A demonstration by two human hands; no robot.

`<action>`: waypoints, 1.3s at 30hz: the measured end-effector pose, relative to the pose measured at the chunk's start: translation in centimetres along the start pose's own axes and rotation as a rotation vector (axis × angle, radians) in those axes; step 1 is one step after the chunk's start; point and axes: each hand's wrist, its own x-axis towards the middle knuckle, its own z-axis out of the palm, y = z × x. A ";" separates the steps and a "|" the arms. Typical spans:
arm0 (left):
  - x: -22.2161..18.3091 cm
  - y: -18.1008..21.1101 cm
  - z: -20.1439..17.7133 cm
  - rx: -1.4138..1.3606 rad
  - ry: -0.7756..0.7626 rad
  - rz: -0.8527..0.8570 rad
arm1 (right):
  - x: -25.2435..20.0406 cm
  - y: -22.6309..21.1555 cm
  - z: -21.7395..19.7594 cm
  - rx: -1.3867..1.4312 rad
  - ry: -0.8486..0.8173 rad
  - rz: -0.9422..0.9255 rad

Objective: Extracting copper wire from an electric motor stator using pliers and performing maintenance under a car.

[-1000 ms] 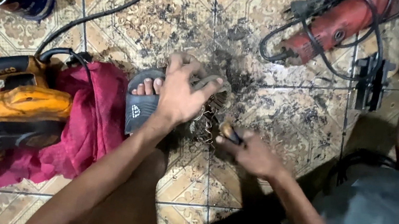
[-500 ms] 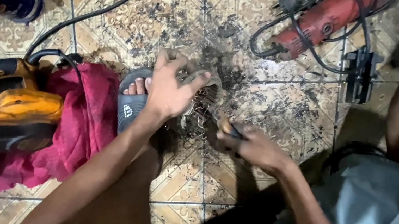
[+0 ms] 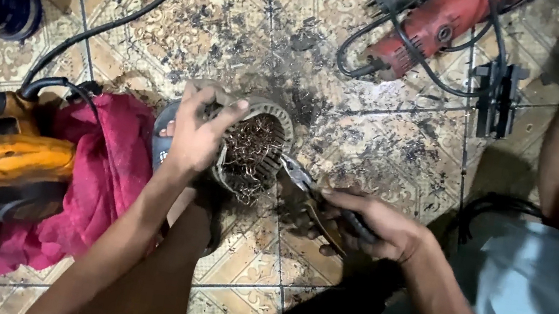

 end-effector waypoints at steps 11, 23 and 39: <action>0.0 -1.0 0.4 0.059 0.023 0.161 | 3.6 -0.6 0.4 0.094 -0.092 0.120; -0.3 -0.2 0.9 0.115 0.006 0.211 | 3.5 -2.0 1.2 0.045 -0.178 0.182; 0.0 3.1 2.5 0.285 -0.147 0.220 | 4.6 -1.5 2.6 -0.236 0.017 -0.018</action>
